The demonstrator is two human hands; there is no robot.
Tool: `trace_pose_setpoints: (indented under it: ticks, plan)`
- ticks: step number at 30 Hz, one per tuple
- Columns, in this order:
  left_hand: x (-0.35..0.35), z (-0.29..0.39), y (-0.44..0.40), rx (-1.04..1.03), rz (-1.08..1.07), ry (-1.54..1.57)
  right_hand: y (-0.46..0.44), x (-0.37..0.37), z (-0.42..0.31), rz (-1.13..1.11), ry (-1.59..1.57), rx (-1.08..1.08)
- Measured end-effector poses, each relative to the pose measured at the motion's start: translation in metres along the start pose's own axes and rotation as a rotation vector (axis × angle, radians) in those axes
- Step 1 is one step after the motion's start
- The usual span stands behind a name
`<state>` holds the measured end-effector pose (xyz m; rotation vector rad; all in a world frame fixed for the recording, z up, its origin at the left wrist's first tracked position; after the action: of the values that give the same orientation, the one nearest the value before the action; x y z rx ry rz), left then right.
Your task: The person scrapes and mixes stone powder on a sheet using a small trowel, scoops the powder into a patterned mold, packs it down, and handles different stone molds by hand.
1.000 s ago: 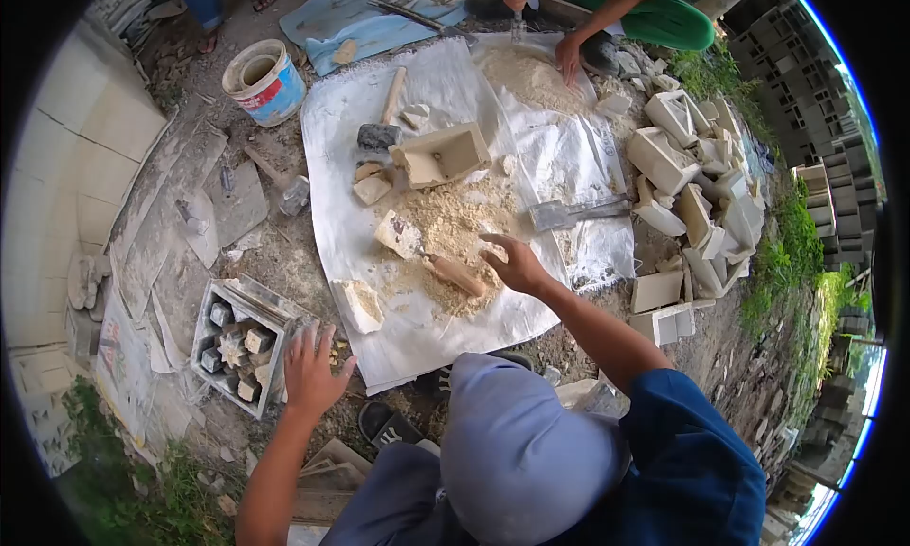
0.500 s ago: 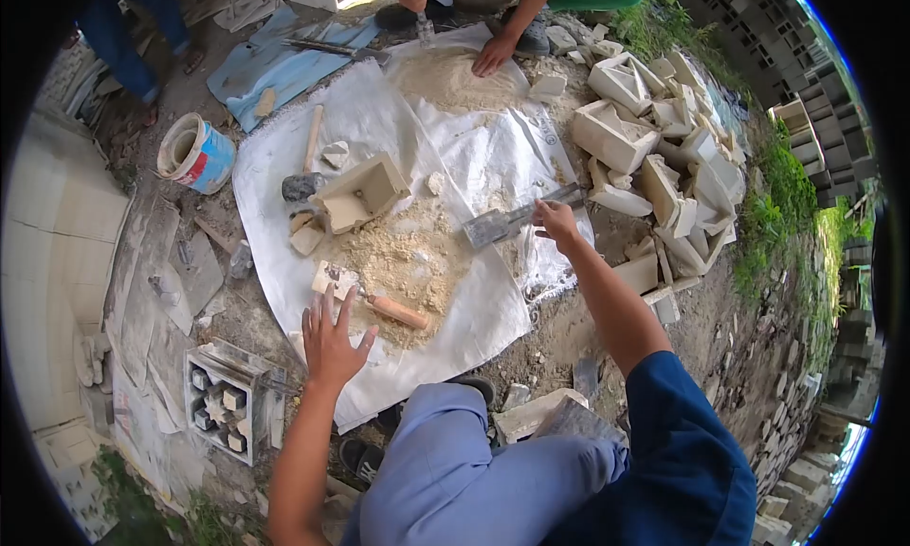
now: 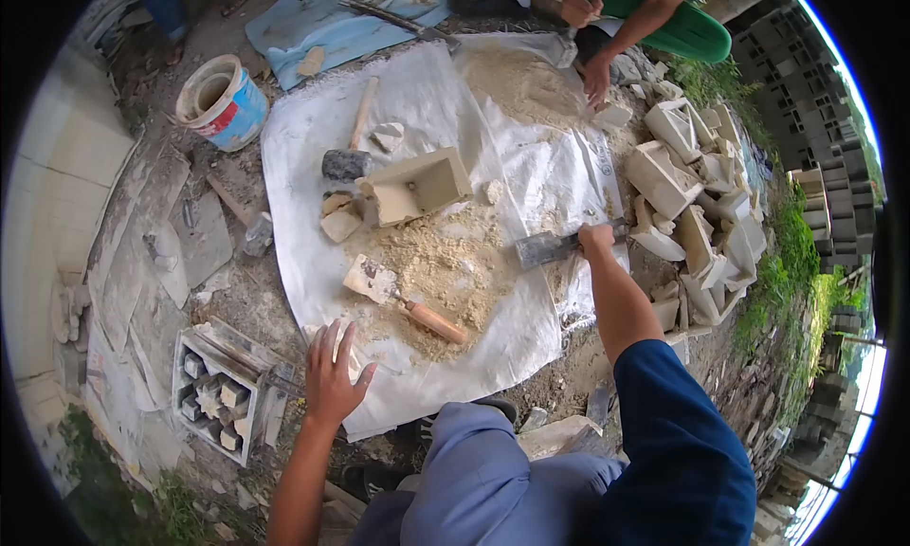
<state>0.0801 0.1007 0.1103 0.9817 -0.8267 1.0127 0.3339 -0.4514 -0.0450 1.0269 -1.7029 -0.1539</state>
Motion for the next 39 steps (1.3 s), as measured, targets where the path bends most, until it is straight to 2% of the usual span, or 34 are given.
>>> trace_pose_setpoints:
  ticks: [1,2,3,5,6,7,8,9,10,11,14,15,16,19,21,25,27,28,31,33,35,37,39]
  plan:
    - [0.003,-0.010,0.010,0.006,0.020,0.006,-0.013,0.001,0.003,-0.036,0.054,-0.015]
    - [0.008,-0.020,0.021,0.022,0.026,0.028,-0.063,-0.015,0.034,-0.172,-0.146,0.003]
    - [0.013,-0.031,0.032,0.030,0.002,0.018,-0.036,-0.017,0.030,-0.192,-0.528,-0.044]
    - [0.023,-0.048,0.063,0.094,-0.017,0.002,-0.006,-0.020,0.018,-0.114,-1.030,-0.004]
    - [0.027,-0.054,0.080,0.120,-0.034,0.003,-0.029,-0.029,0.024,-0.327,-1.193,0.073]
    - [0.035,-0.060,0.097,0.134,-0.046,0.006,0.006,-0.023,0.007,-0.402,-1.182,0.183]
    - [0.049,-0.068,0.119,0.196,-0.017,0.000,0.052,-0.013,-0.012,-0.350,-1.203,0.221]
    - [0.057,-0.069,0.140,0.203,-0.085,-0.018,0.075,-0.004,-0.029,-0.261,-1.121,0.171]
    - [0.063,-0.068,0.158,0.205,-0.155,-0.033,0.145,0.006,-0.062,-0.241,-1.038,0.231]
    - [0.076,-0.070,0.179,0.253,-0.125,-0.039,0.190,0.010,-0.089,-0.240,-0.992,0.311]
    - [0.107,-0.071,0.244,0.499,-0.203,-0.008,0.253,0.007,-0.152,-0.808,-0.961,0.710]
    - [0.114,-0.073,0.263,0.526,-0.185,-0.017,0.283,0.002,-0.177,-1.027,-1.014,0.813]
    - [0.125,-0.078,0.283,0.586,-0.109,-0.038,0.330,0.002,-0.196,-1.070,-1.063,0.834]
    - [0.152,-0.064,0.319,0.710,-0.009,-0.021,0.424,-0.005,-0.248,-1.678,-1.100,1.199]
    - [0.167,-0.051,0.343,0.802,0.070,0.006,0.511,0.001,-0.278,-1.800,-1.071,1.376]
    - [0.191,-0.021,0.355,0.912,0.120,0.054,0.657,-0.001,-0.306,-1.942,-1.001,1.457]
    - [0.189,-0.010,0.365,0.963,0.167,0.266,0.718,-0.013,-0.305,-2.064,-0.914,1.481]
    - [0.184,-0.013,0.371,0.989,0.192,0.269,0.748,-0.021,-0.302,-2.145,-0.882,1.487]
    - [0.166,-0.028,0.377,0.930,0.283,0.247,0.798,-0.054,-0.287,-2.285,-0.741,1.395]
    - [0.160,-0.041,0.380,0.946,0.343,0.375,0.823,-0.075,-0.278,-2.279,-0.670,1.387]
    - [0.155,-0.050,0.378,0.923,0.277,0.384,0.842,-0.097,-0.260,-2.256,-0.582,1.377]
    - [0.165,-0.053,0.382,0.887,0.386,0.464,0.856,-0.118,-0.240,-2.226,-0.562,1.247]
    - [0.156,-0.069,0.386,0.892,0.417,0.416,0.863,-0.137,-0.229,-1.995,-0.626,1.234]
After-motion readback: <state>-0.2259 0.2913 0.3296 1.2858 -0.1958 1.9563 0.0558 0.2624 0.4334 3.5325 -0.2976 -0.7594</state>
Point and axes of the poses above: each hand's wrist, its own y-axis away from the middle knuckle, its own x-axis out of the back of the hand, z = x × y, the point moved 5 cm from there along -y, towards the middle knuckle, and after that the axes turned 15 degrees about -z, right-handed, at the moved point
